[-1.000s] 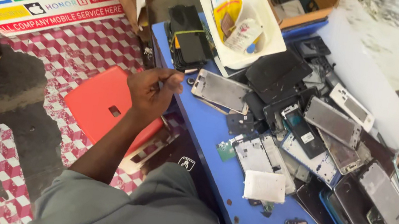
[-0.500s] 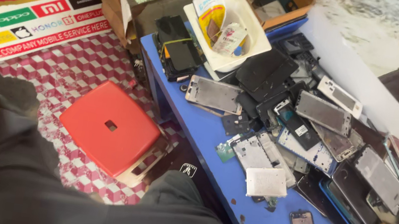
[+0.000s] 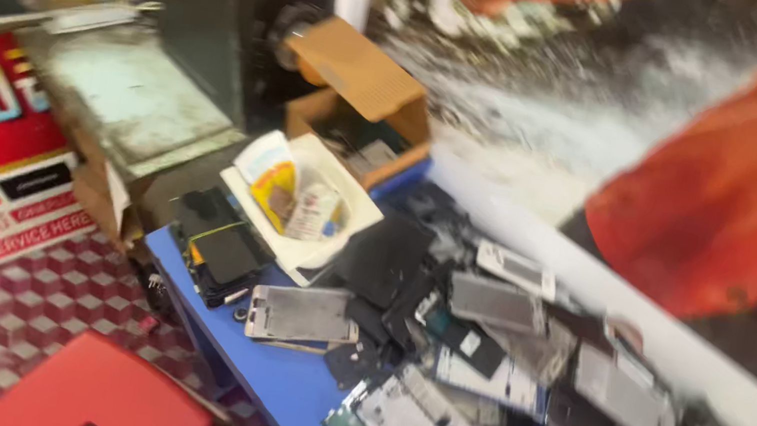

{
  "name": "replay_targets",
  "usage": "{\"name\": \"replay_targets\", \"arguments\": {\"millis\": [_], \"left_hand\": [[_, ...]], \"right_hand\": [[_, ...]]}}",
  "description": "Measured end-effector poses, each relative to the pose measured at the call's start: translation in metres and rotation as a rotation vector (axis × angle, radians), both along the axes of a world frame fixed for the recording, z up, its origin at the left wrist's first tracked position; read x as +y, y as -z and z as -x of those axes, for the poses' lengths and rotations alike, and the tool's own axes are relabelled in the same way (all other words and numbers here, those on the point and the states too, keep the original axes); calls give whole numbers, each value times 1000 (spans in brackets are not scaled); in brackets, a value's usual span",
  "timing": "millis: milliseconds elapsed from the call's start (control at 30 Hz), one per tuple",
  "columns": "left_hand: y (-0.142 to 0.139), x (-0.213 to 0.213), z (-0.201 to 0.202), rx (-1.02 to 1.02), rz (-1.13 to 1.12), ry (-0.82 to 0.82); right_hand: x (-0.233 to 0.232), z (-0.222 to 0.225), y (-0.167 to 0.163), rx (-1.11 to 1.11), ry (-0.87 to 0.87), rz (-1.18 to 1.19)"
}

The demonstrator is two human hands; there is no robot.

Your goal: The person uses a screwdriver to scrape adhesive residue from the interior of a smartphone chassis. They repeatedly scrape the surface and occasionally lift a metal shield to access different areas.

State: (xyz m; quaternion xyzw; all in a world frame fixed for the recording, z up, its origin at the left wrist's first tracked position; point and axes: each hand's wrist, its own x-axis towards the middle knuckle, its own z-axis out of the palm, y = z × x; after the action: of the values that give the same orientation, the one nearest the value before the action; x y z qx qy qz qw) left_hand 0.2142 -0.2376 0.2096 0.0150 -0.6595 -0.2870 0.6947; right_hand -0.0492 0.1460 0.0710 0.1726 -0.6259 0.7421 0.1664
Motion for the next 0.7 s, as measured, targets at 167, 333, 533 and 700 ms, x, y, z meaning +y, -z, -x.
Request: {"name": "replay_targets", "arguments": {"millis": [167,333,533,700], "left_hand": [[10,-7,32,-214,-54,110],[33,23,80,-267,-89,231],[42,34,142,-267,-30,360],[35,43,146,-204,89,476]], "right_hand": [[78,-16,7,31,51,30],[107,-61,21,-9,161,-22],[97,-69,1,-75,331,2],[120,-77,25,-36,225,71]]}}
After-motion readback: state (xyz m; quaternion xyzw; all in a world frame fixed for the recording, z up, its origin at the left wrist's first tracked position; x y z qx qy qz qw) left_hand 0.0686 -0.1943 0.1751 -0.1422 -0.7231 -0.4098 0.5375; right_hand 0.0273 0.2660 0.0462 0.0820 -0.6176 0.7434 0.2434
